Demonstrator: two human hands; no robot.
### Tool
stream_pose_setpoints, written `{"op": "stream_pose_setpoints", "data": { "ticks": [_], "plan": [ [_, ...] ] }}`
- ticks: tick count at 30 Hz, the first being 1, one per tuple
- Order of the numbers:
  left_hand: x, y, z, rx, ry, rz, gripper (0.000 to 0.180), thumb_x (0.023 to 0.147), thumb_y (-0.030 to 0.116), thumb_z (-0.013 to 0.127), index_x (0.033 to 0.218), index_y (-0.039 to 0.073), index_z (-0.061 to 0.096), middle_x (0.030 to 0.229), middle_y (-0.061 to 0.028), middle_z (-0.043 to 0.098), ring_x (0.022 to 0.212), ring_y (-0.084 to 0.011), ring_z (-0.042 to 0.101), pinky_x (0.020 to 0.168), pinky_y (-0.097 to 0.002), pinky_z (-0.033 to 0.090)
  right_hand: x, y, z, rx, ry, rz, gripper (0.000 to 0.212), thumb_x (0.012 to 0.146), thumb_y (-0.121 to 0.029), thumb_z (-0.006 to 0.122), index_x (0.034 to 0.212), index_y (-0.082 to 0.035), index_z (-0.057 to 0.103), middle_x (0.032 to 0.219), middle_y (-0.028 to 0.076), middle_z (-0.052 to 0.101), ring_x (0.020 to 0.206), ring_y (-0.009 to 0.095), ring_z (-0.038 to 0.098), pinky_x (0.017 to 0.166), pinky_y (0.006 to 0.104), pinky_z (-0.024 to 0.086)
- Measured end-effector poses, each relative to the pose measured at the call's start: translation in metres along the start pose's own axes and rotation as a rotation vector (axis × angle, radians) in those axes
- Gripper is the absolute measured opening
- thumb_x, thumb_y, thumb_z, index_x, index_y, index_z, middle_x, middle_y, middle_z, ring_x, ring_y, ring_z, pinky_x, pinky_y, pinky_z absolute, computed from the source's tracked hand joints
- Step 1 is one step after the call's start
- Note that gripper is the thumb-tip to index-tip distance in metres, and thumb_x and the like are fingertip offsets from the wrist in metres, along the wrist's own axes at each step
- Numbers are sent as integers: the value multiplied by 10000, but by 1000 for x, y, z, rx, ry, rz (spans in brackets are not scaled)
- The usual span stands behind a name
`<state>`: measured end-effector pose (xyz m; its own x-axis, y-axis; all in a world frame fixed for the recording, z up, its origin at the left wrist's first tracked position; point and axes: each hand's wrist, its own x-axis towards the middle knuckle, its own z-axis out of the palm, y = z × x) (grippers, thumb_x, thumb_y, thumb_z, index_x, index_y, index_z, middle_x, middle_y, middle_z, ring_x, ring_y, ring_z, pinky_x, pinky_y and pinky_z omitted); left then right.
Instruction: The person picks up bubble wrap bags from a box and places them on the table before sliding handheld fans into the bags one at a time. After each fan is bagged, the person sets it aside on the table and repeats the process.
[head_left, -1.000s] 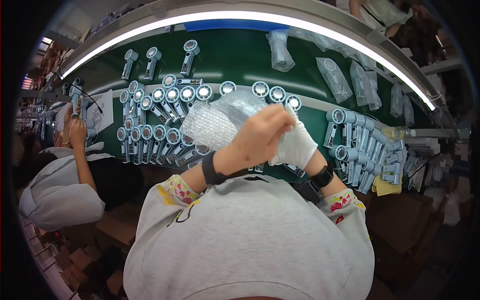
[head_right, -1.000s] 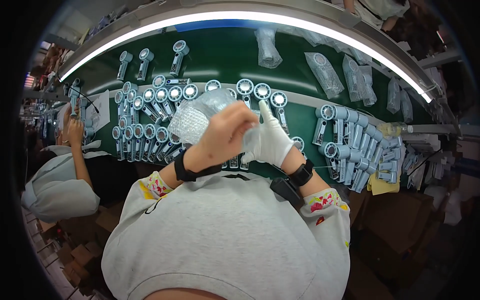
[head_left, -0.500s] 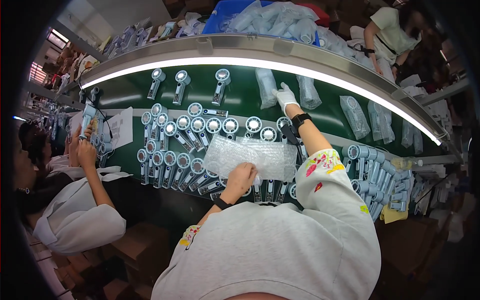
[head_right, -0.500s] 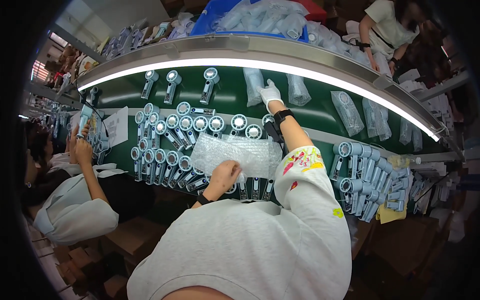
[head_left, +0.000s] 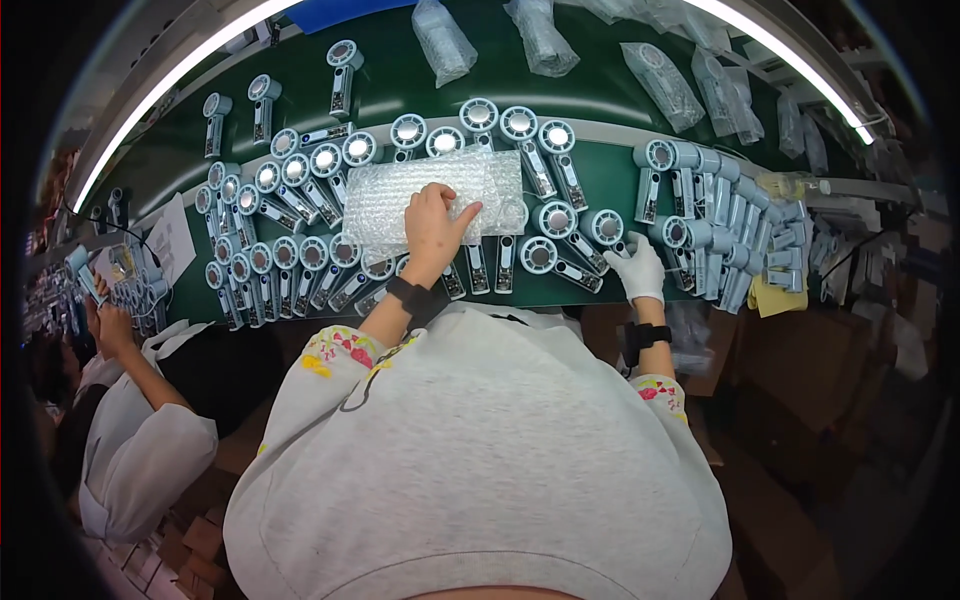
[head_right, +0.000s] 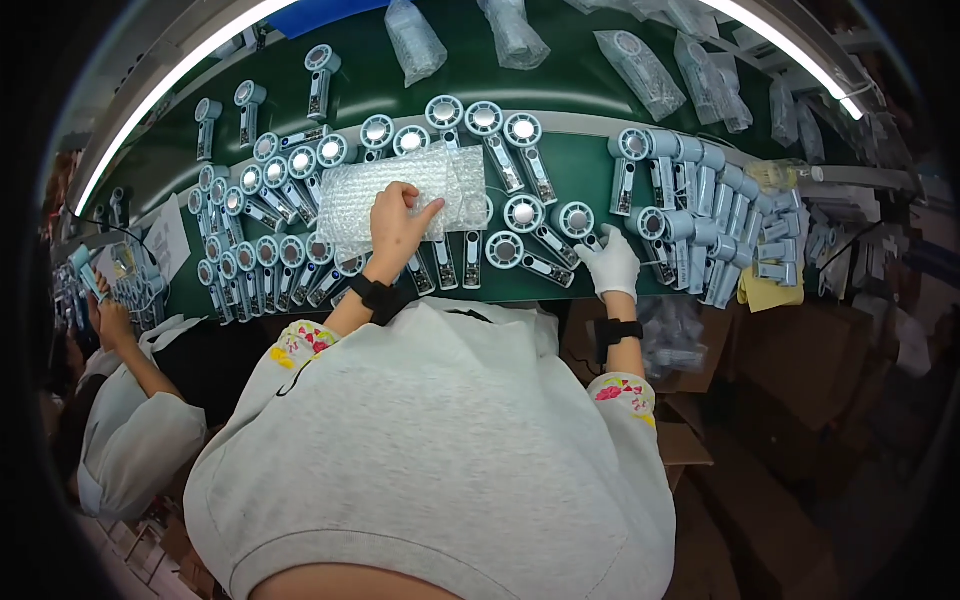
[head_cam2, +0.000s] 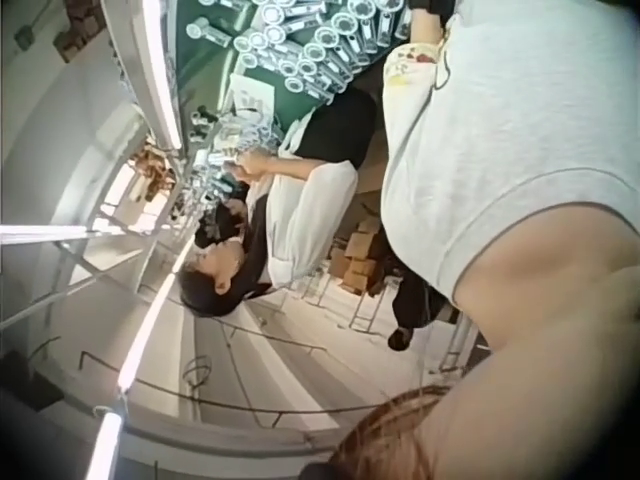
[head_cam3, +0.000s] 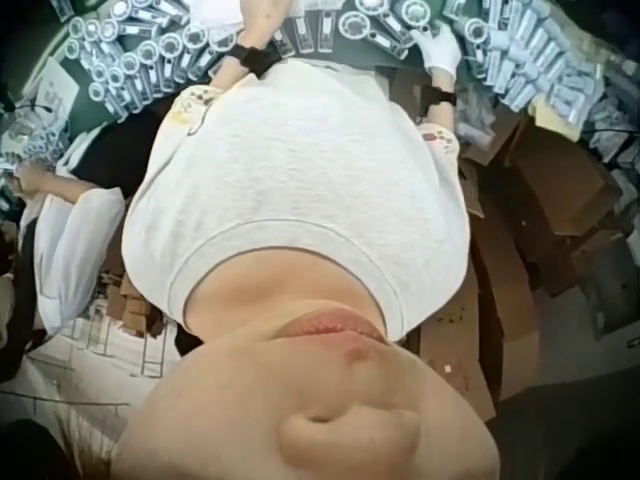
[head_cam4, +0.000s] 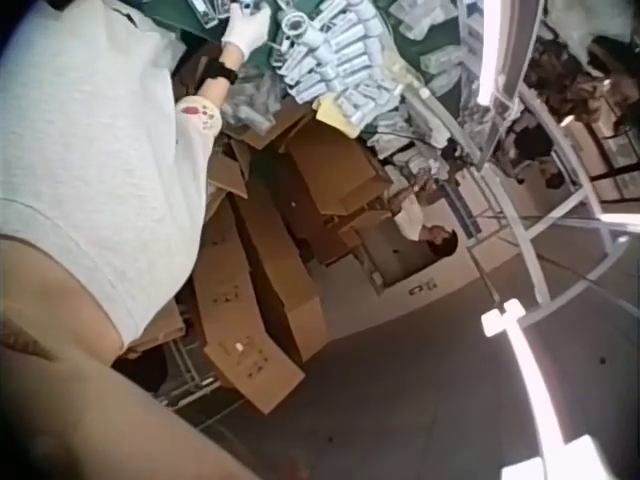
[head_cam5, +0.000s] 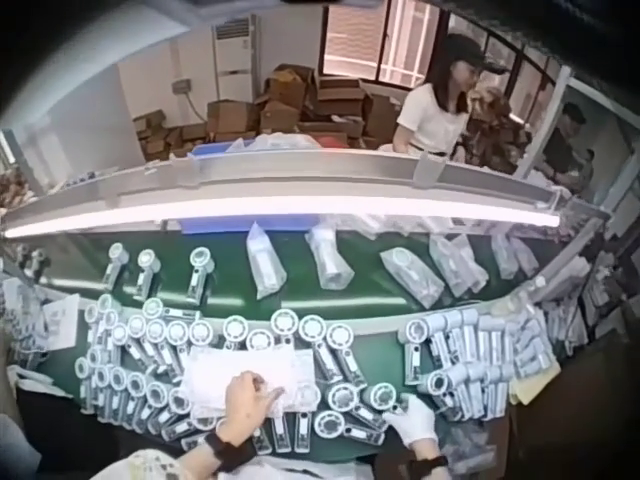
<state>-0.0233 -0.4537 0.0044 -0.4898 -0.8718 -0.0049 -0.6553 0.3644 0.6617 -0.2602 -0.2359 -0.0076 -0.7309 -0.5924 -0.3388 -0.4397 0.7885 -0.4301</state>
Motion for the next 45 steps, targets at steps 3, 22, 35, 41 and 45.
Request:
{"op": "stream_pose_setpoints", "data": {
  "ticks": [3, 22, 35, 41, 45],
  "plan": [
    [-2, 2, 4, 80, 3, 49, 329, 705, 334, 709, 784, 57, 549, 755, -81, 546, 743, -265, 511, 670, -365, 403, 4, 16, 4, -437, -46, -223, 471, 659, -217, 712, 1027, 16, 533, 798, 144, 606, 775, 247, 610, 674, 359, 489],
    [6, -31, -1, -420, -174, -188, 165, 798, 186, 607, 801, 23, 633, 723, -76, 611, 673, -184, 574, 646, -308, 456, -4, -106, -37, 483, -204, -388, 435, 777, -277, 650, 1102, -16, 525, 888, 125, 631, 755, 198, 603, 709, 304, 484],
    [7, 12, -22, -560, -3, -73, 83, 827, 68, 535, 799, -7, 556, 733, -67, 567, 667, -148, 512, 629, -264, 414, -3, -205, 33, -377, -371, -660, 403, 756, -313, 640, 1002, -2, 567, 771, 194, 629, 671, 262, 628, 665, 355, 492],
    [-16, 34, -57, -234, 331, 357, 9, 786, -1, 544, 778, -1, 548, 713, -100, 536, 654, -227, 497, 596, -309, 412, 18, -221, -7, 566, -1246, -106, 258, 832, -293, 576, 868, -38, 562, 707, 108, 611, 580, 207, 584, 569, 329, 484],
    [-15, 47, -96, -367, 379, 314, 46, 743, -29, 560, 764, 10, 547, 730, -111, 543, 679, -282, 497, 603, -347, 412, 12, -219, -8, 327, -866, -451, 267, 869, -290, 522, 967, -41, 531, 807, 99, 603, 705, 208, 572, 665, 330, 469]
  ]
}}
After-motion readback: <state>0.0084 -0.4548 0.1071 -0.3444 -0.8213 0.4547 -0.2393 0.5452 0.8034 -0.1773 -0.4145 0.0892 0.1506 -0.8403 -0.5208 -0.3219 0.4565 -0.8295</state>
